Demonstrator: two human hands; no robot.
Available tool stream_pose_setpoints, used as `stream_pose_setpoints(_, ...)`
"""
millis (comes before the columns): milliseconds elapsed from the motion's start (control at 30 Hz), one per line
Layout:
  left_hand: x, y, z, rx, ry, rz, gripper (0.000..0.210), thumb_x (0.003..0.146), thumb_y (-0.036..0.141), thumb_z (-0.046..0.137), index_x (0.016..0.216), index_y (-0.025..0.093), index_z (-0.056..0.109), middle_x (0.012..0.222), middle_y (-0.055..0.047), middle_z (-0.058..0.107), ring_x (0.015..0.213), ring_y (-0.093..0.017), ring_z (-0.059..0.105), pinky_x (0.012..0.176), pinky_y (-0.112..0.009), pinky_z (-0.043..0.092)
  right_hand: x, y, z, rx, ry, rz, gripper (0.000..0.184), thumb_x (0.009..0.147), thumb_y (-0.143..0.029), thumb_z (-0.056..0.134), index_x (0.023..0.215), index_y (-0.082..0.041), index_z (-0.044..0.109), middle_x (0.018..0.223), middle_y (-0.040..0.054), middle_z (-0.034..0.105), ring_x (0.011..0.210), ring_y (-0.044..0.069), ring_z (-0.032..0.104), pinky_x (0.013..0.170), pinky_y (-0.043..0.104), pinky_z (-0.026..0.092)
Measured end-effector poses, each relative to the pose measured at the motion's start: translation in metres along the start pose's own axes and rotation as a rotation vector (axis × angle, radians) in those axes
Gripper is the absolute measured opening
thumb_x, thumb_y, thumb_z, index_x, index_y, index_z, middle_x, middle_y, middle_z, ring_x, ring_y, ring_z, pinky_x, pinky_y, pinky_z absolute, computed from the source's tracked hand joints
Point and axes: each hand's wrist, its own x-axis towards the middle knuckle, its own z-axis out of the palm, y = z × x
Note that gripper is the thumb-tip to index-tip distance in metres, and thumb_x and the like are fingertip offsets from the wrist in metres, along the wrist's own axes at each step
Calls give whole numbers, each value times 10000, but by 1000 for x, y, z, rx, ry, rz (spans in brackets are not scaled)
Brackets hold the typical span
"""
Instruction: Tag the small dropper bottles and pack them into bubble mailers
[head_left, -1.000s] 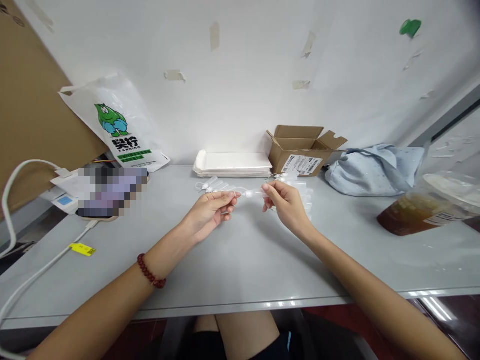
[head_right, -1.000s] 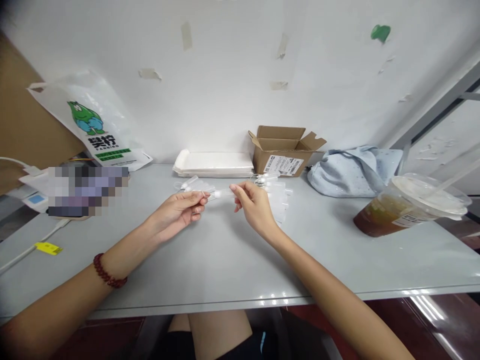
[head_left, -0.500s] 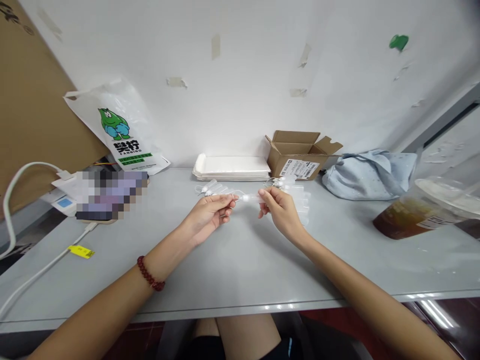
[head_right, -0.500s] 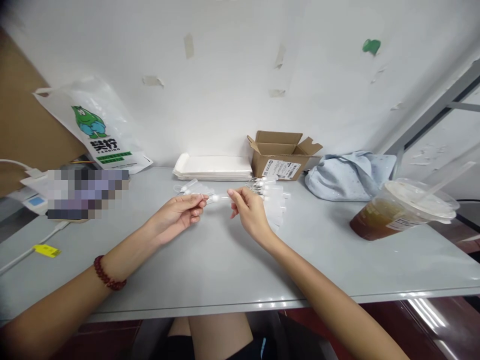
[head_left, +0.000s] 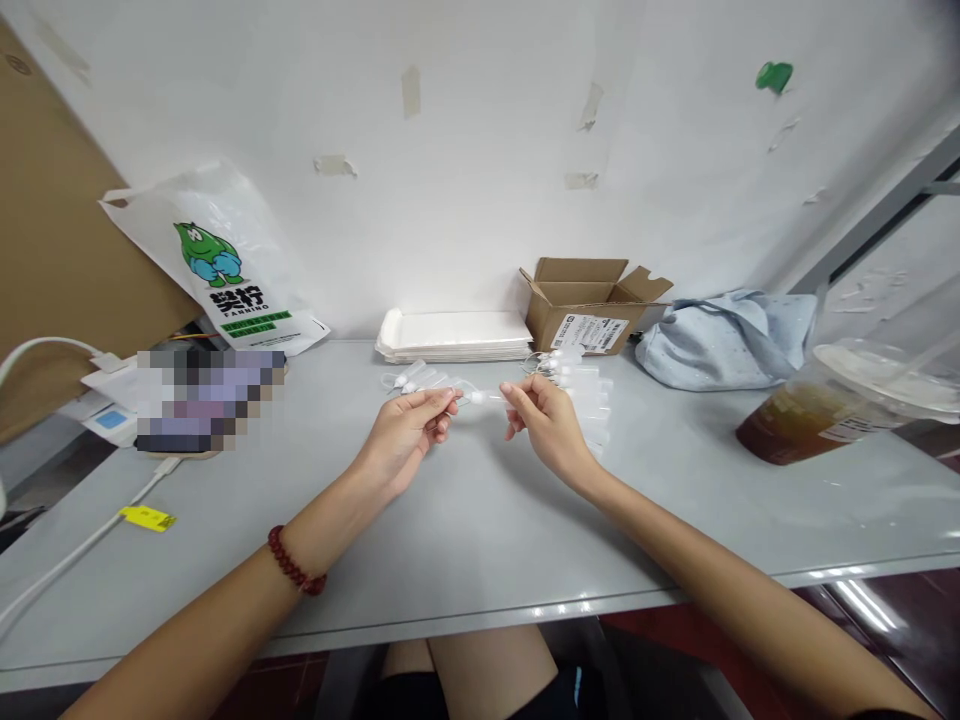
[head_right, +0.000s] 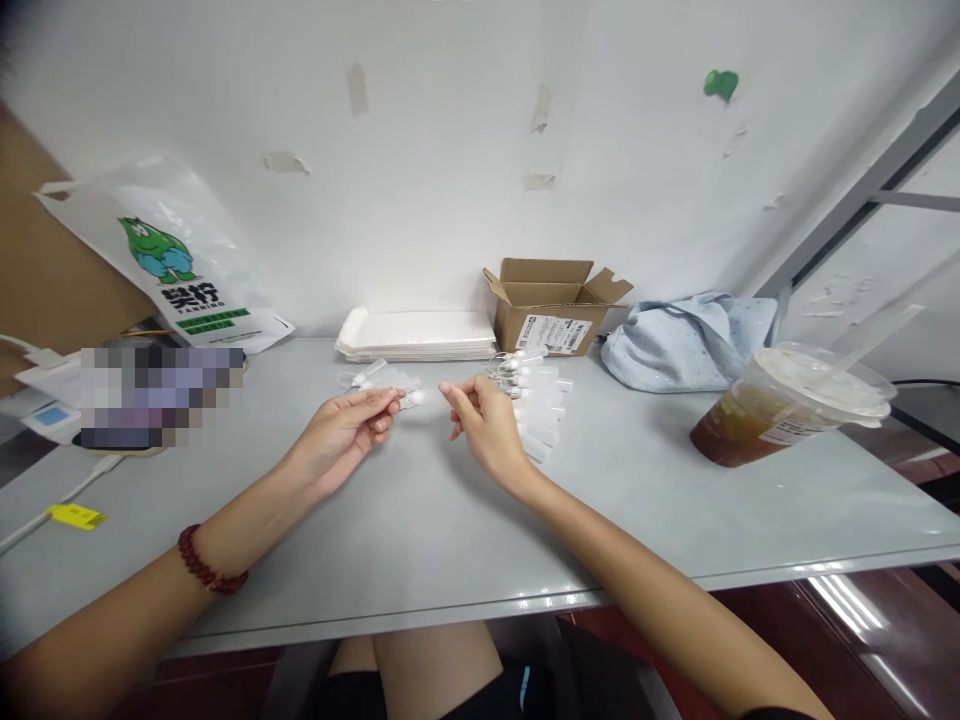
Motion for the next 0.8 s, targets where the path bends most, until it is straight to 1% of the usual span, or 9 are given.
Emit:
stream_pose_setpoints(167, -2, -8, 3, 117, 95, 158, 215, 710, 329, 731, 764, 122, 708, 683, -4, 585, 552, -64, 441, 538, -221, 367, -3, -1, 6, 106, -39, 125, 454, 744, -603, 626, 672, -193, 445, 543, -64, 503, 429, 85, 515, 439, 239, 463)
stream_pose_setpoints(300, -1, -14, 5, 206, 141, 253, 220, 730, 355, 715, 750, 136, 709, 662, -7, 591, 580, -87, 463, 553, -235, 378, -5, -3, 9, 129, -47, 156, 452, 755, -583, 627, 657, -197, 412, 518, -72, 502, 398, 78, 504, 413, 228, 447)
stream_pose_setpoints(533, -6, -20, 8, 245, 185, 241, 248, 743, 399, 691, 774, 154, 709, 763, -49, 670, 672, -129, 512, 587, -250, 390, -9, -3, 12, 152, -45, 174, 474, 745, -598, 624, 633, -209, 378, 476, -74, 493, 366, 72, 470, 370, 211, 417)
stream_pose_setpoints(700, -9, -21, 11, 281, 187, 255, 243, 757, 400, 671, 745, 159, 698, 762, -47, 673, 682, -133, 506, 598, -251, 385, -11, -2, 14, 185, -55, 187, 479, 751, -596, 617, 627, -217, 351, 456, -80, 476, 350, 68, 437, 338, 197, 373)
stream_pose_setpoints(800, -7, -17, 10, 267, 197, 240, 233, 746, 395, 679, 745, 164, 711, 756, -43, 667, 683, -135, 501, 594, -252, 381, -11, -7, 13, 232, -90, 223, 470, 741, -590, 634, 642, -212, 374, 475, -72, 501, 375, 70, 448, 370, 211, 408)
